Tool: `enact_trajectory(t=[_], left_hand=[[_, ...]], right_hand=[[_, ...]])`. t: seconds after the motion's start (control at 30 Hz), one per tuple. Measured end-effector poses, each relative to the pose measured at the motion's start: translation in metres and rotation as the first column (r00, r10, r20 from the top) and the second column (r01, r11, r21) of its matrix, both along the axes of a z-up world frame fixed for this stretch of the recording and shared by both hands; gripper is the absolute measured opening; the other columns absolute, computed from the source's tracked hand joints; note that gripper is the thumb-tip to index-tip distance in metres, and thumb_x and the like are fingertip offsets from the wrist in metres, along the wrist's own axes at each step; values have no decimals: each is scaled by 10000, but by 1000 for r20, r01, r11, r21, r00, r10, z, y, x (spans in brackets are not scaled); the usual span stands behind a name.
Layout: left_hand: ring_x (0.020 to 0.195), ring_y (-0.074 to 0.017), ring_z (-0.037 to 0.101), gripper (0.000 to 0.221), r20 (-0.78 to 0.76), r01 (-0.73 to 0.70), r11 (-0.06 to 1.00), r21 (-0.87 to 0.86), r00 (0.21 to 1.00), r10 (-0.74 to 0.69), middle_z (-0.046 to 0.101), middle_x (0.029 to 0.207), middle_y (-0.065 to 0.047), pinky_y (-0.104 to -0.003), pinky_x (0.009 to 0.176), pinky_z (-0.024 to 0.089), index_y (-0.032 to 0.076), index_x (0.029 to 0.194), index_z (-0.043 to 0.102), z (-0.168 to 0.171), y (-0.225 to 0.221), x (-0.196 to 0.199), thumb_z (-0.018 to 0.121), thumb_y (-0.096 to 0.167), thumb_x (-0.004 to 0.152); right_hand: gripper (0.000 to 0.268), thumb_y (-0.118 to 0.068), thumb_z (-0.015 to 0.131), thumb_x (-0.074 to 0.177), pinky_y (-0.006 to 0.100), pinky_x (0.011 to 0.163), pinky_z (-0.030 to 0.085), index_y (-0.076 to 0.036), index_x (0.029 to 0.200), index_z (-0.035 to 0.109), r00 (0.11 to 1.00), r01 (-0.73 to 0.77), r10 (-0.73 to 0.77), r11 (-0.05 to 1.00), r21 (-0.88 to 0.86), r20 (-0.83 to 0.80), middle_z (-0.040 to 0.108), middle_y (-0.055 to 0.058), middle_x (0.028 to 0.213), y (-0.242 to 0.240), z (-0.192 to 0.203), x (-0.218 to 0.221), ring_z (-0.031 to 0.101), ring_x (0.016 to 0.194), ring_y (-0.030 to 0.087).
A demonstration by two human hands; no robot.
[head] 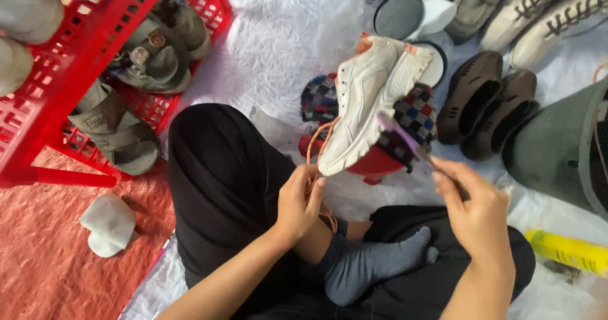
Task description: Applying a liquid substance to the sole of a white sneaker using a small brush for repair or cleaning
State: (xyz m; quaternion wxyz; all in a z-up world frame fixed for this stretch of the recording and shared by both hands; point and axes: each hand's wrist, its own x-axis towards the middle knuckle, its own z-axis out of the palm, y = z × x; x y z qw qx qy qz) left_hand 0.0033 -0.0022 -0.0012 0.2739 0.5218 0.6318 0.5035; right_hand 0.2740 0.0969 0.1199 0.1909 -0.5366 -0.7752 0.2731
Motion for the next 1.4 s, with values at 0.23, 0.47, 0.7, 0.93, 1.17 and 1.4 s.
enact_trajectory(t=[0.23,0.47,0.7,0.93,1.17,1.4], left_hand=[[710,-170,497,224,-5,-7,999,-34,1000,7,522,827,-16,-326,682,421,81,1041,606,-1,-1,1,521,277,1109],[674,-161,478,275,-15,-19,998,-52,1000,18,505,775,-9,-326,668,419,98,1017,614,2,-1,0,503,332,1111],[684,-142,451,238,42,-3,994,-105,999,7,486,772,7,-317,663,399,106,1018,606,4,-4,2,530,318,1097],[677,-122,456,294,130,37,989,-141,991,-19,500,732,25,-307,665,396,128,949,579,13,7,-5,510,365,1108],[565,-326,631,247,137,13,974,-225,990,18,656,621,-114,-412,578,503,126,896,620,-12,21,-10,600,287,1081],[641,-113,463,334,173,54,975,-215,985,-17,502,679,33,-319,632,395,144,878,513,-3,20,-10,556,401,1087]], right_hand=[[272,-197,691,1009,276,726,571,-170,1260,792,998,49,-49,999,13,27,811,-25,1259,-9,0,1,741,1149,110],[324,-197,722,956,313,1027,589,-125,1264,790,997,-70,70,997,-10,-34,825,39,1265,-18,14,-11,797,1114,153],[272,-210,631,1047,327,882,562,-124,1275,752,995,94,-94,995,37,-18,812,20,1190,-13,17,-26,771,1019,168],[229,-271,663,1013,293,851,541,-172,1188,771,985,172,-172,982,-74,12,856,-36,1071,-27,25,-26,789,900,124],[184,-303,670,1046,517,851,617,-207,1158,778,987,141,-144,989,39,76,840,123,974,-1,40,-51,785,981,372],[211,-271,661,1016,306,764,547,-168,1163,772,989,147,-141,970,-195,41,848,-51,997,-10,36,-44,750,807,116]])
